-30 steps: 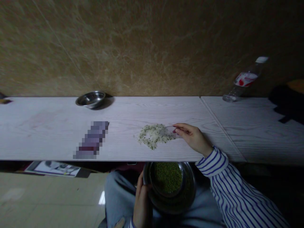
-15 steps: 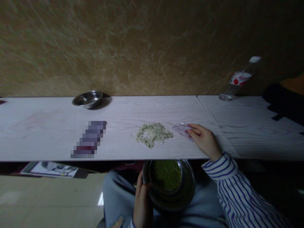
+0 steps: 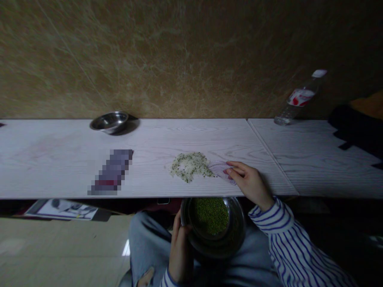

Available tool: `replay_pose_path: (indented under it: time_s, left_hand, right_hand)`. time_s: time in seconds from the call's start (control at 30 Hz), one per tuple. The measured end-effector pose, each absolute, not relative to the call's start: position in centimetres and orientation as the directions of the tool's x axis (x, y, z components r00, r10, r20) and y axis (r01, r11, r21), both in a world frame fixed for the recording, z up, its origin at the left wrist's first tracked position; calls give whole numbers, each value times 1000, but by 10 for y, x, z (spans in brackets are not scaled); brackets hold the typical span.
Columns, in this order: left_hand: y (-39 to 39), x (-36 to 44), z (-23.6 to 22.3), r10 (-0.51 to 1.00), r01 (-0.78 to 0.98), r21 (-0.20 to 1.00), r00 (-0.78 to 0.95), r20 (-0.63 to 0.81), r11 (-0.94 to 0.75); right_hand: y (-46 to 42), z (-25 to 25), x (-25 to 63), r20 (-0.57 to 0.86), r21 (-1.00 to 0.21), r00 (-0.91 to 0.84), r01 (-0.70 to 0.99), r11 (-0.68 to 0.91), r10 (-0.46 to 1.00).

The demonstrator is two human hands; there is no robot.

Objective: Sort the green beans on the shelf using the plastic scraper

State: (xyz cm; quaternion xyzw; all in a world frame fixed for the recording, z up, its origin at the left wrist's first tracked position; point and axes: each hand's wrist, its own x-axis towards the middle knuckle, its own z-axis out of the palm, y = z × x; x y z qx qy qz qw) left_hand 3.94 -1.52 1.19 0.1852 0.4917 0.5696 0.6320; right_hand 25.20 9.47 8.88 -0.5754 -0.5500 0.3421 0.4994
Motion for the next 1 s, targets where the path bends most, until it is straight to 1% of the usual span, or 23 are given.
replay_pose_path:
  time_s: [0.17,0.33,0.47,0.73,0.9,1.0]
  left_hand:
    - [-15,40,13,899,-541,793,-144,-414,279]
    - [-18,40,13,910,-541,794,-119,-397,276]
    - [-19,40,16,895,-530,795,-138,-425,296]
    - [-21,40,14,898,-513,805,-136,-418,297]
    - [-19,40,12,921,-447,856,-152,-358,259]
    - [-18,40,13,912,-447,849,-151,-382,282]
  right_hand:
    - [88,91,247,138,-956,142,276,94,980]
    - [81,94,246,124,-959,109,270,91,986]
    - [76,97,253,121,-964,153,253,79,981]
    - [68,92,273,111,-963,240,264,45,964]
    - [65,90,275,76,-968,234,249,15,969]
    - [65,91,271,73,-968,224,250,15,972]
